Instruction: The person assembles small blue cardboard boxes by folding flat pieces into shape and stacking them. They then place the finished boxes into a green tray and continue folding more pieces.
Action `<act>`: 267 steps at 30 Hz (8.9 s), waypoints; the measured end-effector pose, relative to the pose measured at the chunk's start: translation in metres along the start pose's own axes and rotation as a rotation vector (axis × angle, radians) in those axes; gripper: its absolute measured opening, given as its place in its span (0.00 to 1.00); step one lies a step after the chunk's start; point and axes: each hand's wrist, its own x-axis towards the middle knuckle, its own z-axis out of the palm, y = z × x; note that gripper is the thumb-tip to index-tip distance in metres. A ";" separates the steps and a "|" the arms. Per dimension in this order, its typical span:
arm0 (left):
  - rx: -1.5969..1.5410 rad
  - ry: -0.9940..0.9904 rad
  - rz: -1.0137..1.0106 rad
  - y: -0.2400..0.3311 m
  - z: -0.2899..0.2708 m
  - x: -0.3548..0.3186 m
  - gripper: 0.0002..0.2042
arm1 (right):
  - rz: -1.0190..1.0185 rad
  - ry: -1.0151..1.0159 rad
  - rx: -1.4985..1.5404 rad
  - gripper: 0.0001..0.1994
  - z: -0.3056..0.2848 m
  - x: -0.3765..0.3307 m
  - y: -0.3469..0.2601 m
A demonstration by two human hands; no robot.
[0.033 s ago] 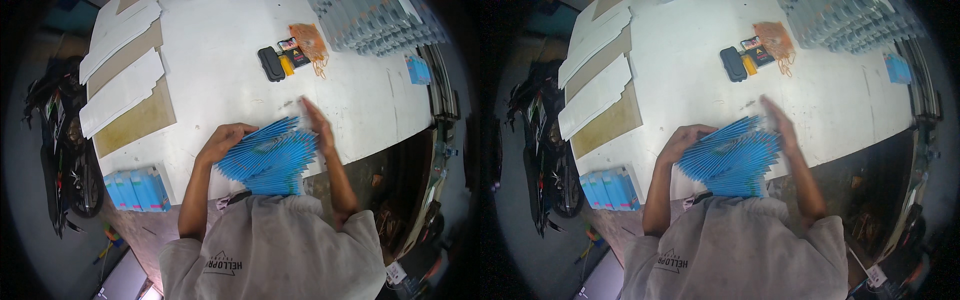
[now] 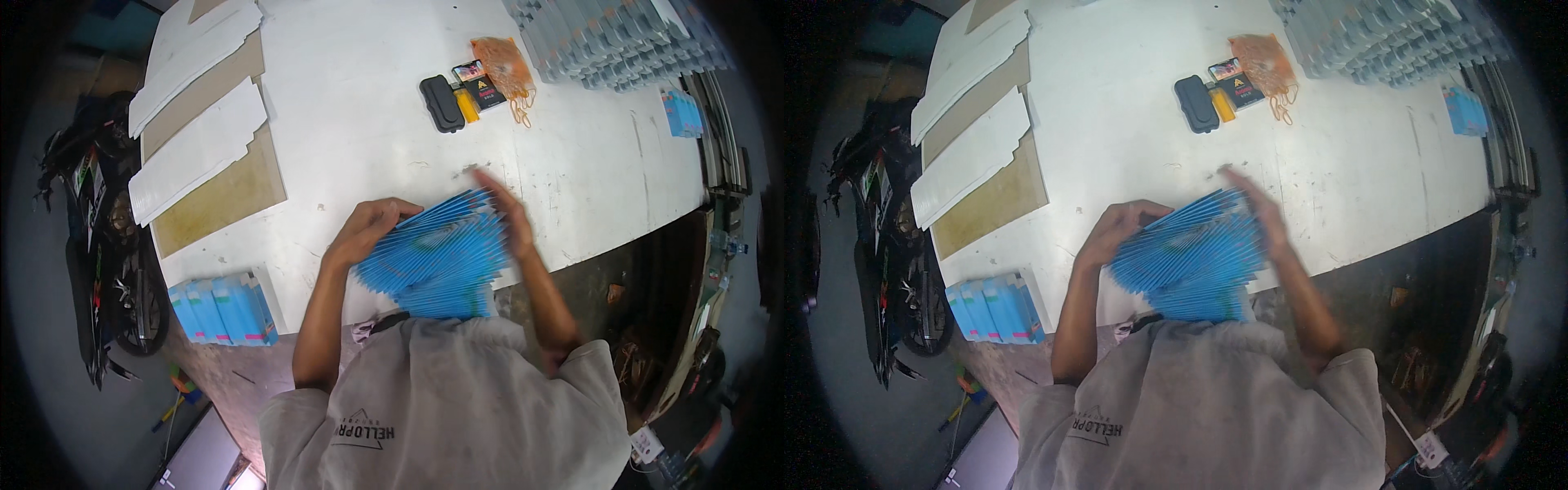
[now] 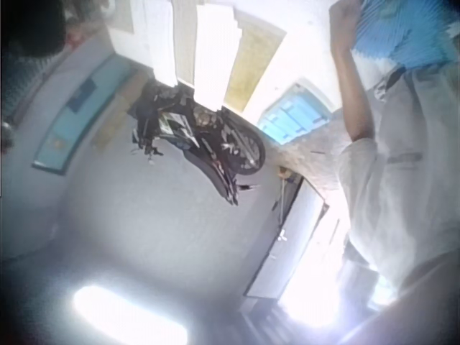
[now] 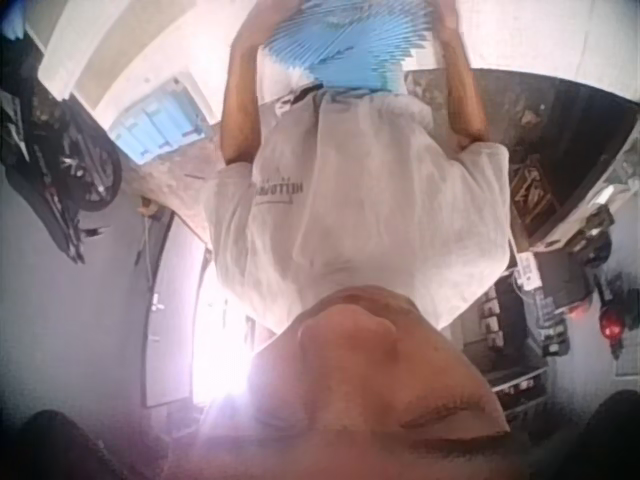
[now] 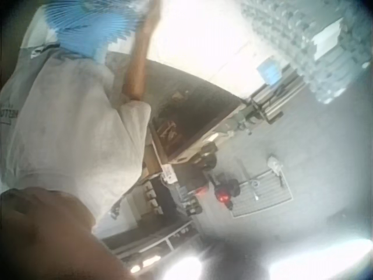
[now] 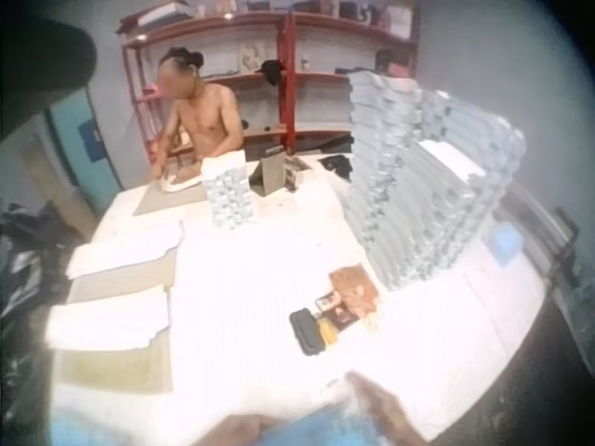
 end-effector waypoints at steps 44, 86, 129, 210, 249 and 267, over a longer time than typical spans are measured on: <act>0.285 0.528 0.289 -0.015 0.016 0.018 0.50 | -0.087 -0.052 -0.083 0.54 0.034 0.040 0.017; 0.239 0.439 0.250 -0.013 0.078 -0.050 0.51 | -0.095 0.026 -0.061 0.53 0.050 -0.048 -0.002; 0.714 0.263 0.053 -0.005 0.037 -0.060 0.55 | -0.065 -0.210 -0.310 0.45 0.003 -0.035 -0.007; 0.267 0.404 0.161 -0.035 0.081 -0.080 0.50 | 0.183 -0.016 0.350 0.57 0.043 -0.084 0.005; 0.389 0.481 0.235 -0.015 0.082 -0.059 0.51 | 0.002 0.062 -0.009 0.45 0.058 -0.046 0.006; 0.003 0.418 0.220 -0.018 0.084 -0.065 0.65 | -0.237 -0.012 -0.270 0.57 0.066 -0.070 -0.001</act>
